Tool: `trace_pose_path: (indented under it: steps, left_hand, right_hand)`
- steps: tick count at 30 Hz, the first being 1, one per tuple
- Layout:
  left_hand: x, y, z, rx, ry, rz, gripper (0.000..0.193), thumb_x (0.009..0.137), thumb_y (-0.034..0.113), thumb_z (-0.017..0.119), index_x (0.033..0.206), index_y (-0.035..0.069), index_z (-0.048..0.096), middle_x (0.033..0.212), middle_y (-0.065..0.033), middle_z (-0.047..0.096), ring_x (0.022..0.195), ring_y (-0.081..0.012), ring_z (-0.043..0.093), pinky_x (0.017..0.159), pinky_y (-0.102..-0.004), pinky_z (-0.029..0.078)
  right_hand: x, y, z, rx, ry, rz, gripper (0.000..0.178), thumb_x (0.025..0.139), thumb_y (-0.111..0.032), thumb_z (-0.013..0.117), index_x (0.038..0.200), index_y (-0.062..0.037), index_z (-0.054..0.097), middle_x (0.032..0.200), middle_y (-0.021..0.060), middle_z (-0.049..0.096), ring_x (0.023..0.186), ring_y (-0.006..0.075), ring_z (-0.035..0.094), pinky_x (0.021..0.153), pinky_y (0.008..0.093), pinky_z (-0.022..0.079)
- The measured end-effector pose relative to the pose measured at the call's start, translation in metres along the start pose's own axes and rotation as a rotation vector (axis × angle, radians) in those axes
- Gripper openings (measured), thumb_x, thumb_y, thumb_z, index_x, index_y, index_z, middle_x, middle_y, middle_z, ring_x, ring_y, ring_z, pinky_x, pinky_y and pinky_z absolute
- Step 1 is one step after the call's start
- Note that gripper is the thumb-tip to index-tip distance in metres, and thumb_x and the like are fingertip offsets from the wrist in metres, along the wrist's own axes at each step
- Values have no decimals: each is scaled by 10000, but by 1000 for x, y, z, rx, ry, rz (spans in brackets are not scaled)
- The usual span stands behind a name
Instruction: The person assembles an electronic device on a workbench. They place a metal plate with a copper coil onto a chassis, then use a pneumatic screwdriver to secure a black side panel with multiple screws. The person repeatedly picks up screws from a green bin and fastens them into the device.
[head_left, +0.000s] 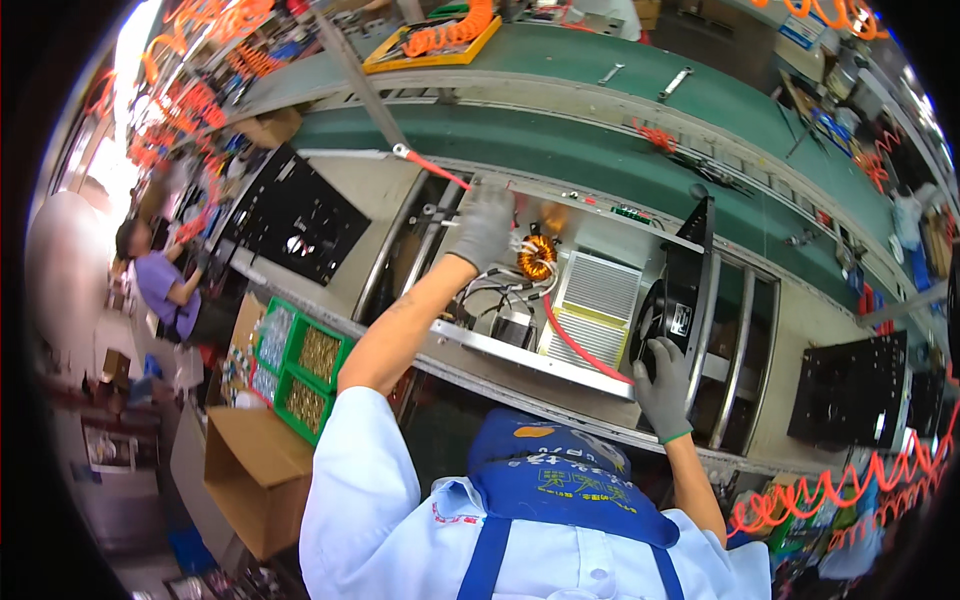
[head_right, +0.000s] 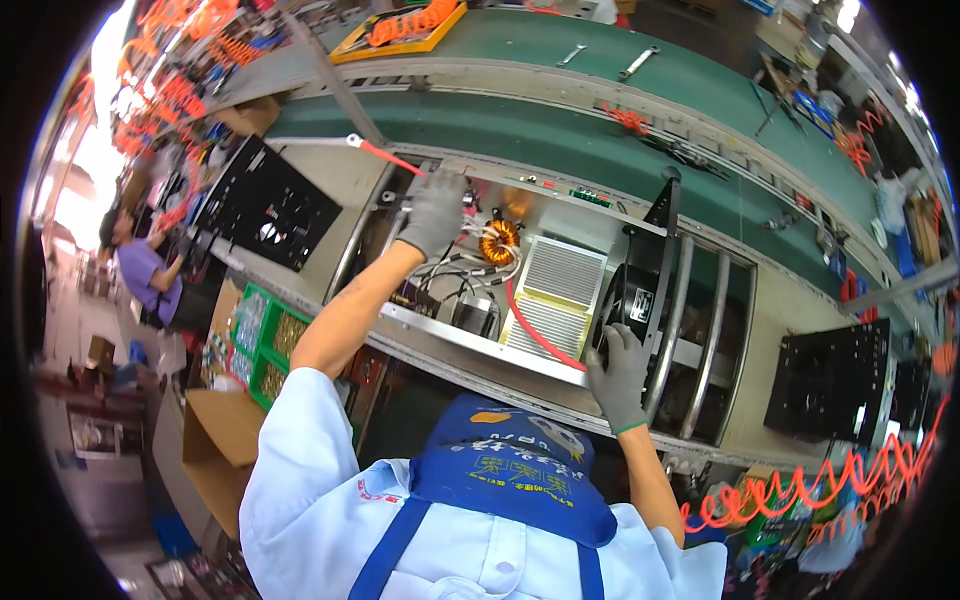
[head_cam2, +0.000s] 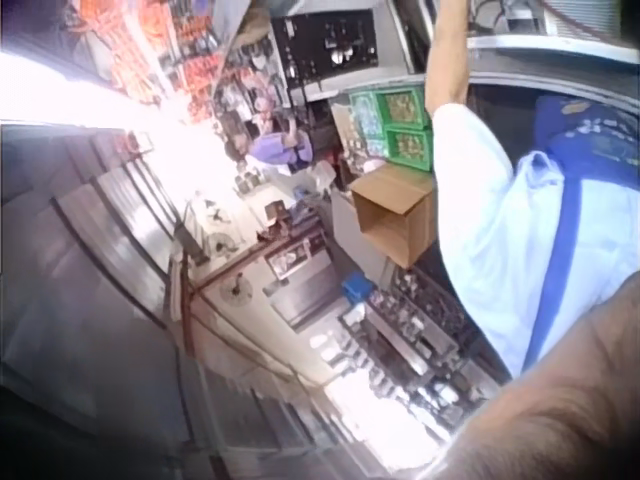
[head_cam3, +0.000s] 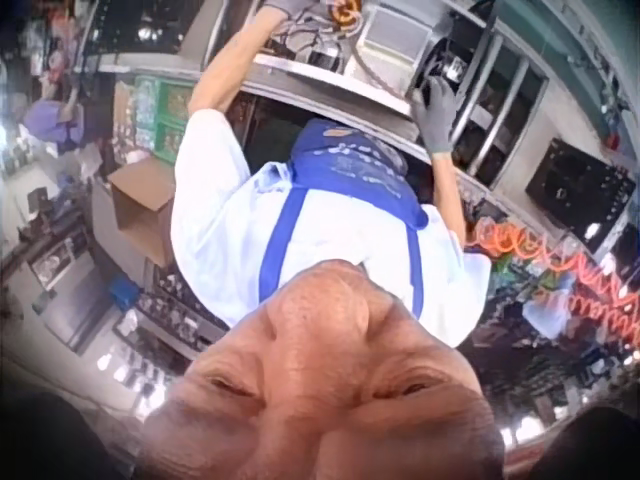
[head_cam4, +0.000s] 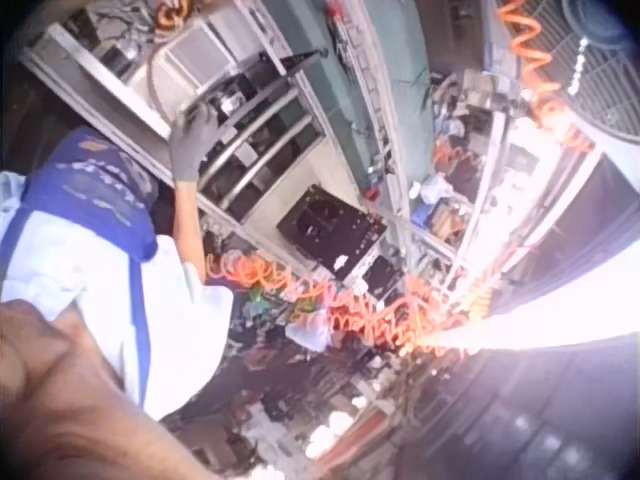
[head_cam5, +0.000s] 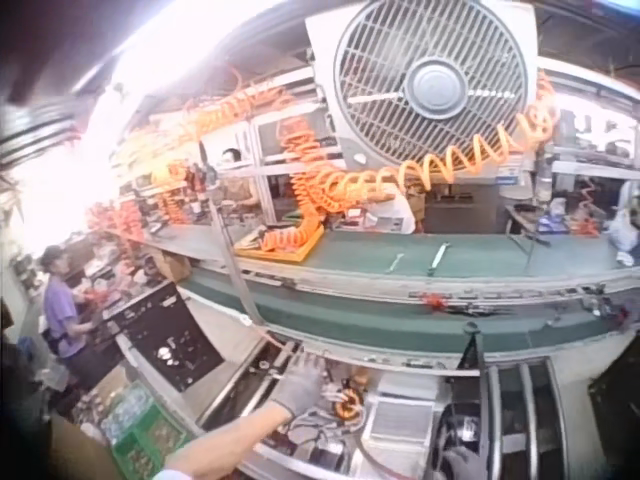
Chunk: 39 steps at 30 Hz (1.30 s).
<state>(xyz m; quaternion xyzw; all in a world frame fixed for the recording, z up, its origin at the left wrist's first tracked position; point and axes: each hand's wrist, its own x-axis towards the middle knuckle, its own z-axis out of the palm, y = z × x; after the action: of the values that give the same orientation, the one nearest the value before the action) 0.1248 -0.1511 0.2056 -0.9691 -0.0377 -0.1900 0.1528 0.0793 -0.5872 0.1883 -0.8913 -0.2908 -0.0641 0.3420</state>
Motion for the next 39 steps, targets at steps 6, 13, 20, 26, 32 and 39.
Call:
trace_pose_path:
  steps: [6, 13, 20, 26, 32, 39]
  left_hand:
    - [24, -50, 21, -86, -512, -53, 204, 901, 234, 627, 996, 110, 759, 964, -152, 764, 953, -316, 741, 1091, -518, 426]
    - [-48, -40, 51, -401, -415, 74, 232, 912, 243, 625, 983, 47, 726, 798, -171, 745, 721, -353, 742, 672, -458, 578]
    - [-93, -55, 80, -1033, -478, -101, 310, 991, 222, 534, 1168, -12, 633, 818, -179, 733, 629, -255, 707, 622, -419, 561]
    - [-99, -85, 41, -1480, -829, -365, 319, 1040, 244, 501, 1183, 14, 670, 790, -61, 685, 591, -119, 622, 532, -288, 493]
    - [-72, -86, 49, -1741, -835, -553, 313, 1037, 231, 525, 1155, -10, 685, 883, -30, 673, 716, -101, 612, 630, -253, 489]
    - [-33, -68, 57, -1895, -725, -604, 342, 1047, 323, 577, 1093, 6, 697, 894, -39, 674, 732, -107, 601, 672, -287, 502]
  right_hand:
    - [7, -42, 19, -148, 173, 43, 389, 822, -112, 736, 1193, -16, 666, 1240, 211, 643, 1130, 403, 619, 961, 482, 502]
    - [115, -111, 109, 357, -267, 184, 473, 898, -227, 690, 1336, -52, 653, 1289, 178, 656, 1196, 351, 640, 1048, 420, 499]
    - [270, -118, 235, 867, -466, 371, 597, 922, -246, 676, 1464, -32, 545, 1319, 129, 638, 1199, 244, 622, 1044, 362, 498]
    - [328, -124, 240, 1422, -352, 590, 301, 976, -236, 641, 1232, -85, 593, 1273, 80, 634, 1087, 209, 633, 928, 414, 530]
    - [300, -115, 226, 1212, -129, 622, 339, 967, -278, 629, 1236, -72, 630, 1085, 108, 691, 934, 225, 680, 826, 394, 557]
    - [190, -190, 209, 1094, -700, 815, 503, 1003, -487, 604, 1187, -19, 614, 1074, 153, 704, 862, 239, 718, 744, 366, 591]
